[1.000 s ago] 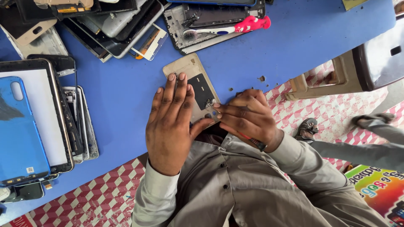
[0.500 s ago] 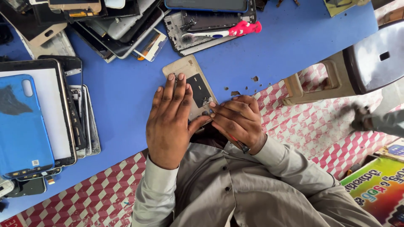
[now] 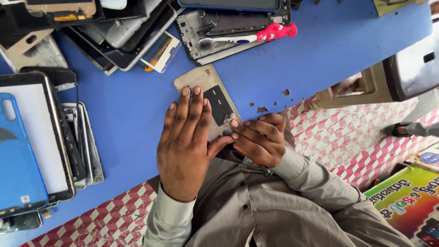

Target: The person cleans the back of a blue phone case using a toothbrush and a screwdriver to scrape off residue. They then switch to a beige phone case and continue scraping residue from its back with the screwdriver.

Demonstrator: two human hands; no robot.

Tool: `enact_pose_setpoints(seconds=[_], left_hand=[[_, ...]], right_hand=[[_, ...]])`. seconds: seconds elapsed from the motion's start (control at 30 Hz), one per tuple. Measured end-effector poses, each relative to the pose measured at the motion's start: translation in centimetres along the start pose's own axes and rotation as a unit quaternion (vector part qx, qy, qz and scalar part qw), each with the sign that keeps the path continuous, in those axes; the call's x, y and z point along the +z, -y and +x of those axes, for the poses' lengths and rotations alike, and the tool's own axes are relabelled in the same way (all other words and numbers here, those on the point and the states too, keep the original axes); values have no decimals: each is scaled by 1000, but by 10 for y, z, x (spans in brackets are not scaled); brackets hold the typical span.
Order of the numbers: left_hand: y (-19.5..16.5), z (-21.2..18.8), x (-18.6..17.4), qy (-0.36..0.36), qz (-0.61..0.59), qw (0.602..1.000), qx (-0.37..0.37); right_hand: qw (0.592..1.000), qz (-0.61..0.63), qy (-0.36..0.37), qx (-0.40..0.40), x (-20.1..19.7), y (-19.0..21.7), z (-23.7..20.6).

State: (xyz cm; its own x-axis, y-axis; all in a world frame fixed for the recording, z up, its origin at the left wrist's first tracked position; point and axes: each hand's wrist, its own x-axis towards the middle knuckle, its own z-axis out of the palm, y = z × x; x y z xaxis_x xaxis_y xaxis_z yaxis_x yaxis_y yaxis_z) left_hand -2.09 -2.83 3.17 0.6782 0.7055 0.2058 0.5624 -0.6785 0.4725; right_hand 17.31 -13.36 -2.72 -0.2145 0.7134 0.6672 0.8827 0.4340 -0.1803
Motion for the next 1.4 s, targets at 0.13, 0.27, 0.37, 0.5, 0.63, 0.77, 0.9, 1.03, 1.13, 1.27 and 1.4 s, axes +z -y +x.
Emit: enact_pose_setpoints(seconds=[0.13,0.27,0.37,0.5,0.63,0.77,0.9,1.03,1.13,1.27,1.4], left_hand=[[4,4,5,17,-1,1000,-10],[6,4,8,21,-3,1000,-16],[7,5,8,22,-9,1000,-20],[7,9,8,22,-14,999,-26],[8,11,9,26,-21,999,-33],[11,13,10,31,-22,999,-39],[15,16,10,34,-27,998,-44],[18,19,12,43,-37,997,-53],[20,21,15,59,-14,997,-40],[26,24,17,73,2,997,-32],[30,23,23,78,-11,996,-39]], right_hand=[[1000,-5,-29,-5,15,-6,-10],[999,1,-34,-6,20,-9,-12],[999,53,7,7,7,-13,-6],[987,142,33,66,-10,-16,10],[982,136,94,90,-22,-17,31],[973,151,120,128,-26,-14,53],[964,166,153,144,-31,-17,71],[956,179,179,149,-31,-22,78],[967,152,168,112,-20,-26,74],[979,122,143,82,-1,-30,61],[960,214,134,124,0,-42,47]])
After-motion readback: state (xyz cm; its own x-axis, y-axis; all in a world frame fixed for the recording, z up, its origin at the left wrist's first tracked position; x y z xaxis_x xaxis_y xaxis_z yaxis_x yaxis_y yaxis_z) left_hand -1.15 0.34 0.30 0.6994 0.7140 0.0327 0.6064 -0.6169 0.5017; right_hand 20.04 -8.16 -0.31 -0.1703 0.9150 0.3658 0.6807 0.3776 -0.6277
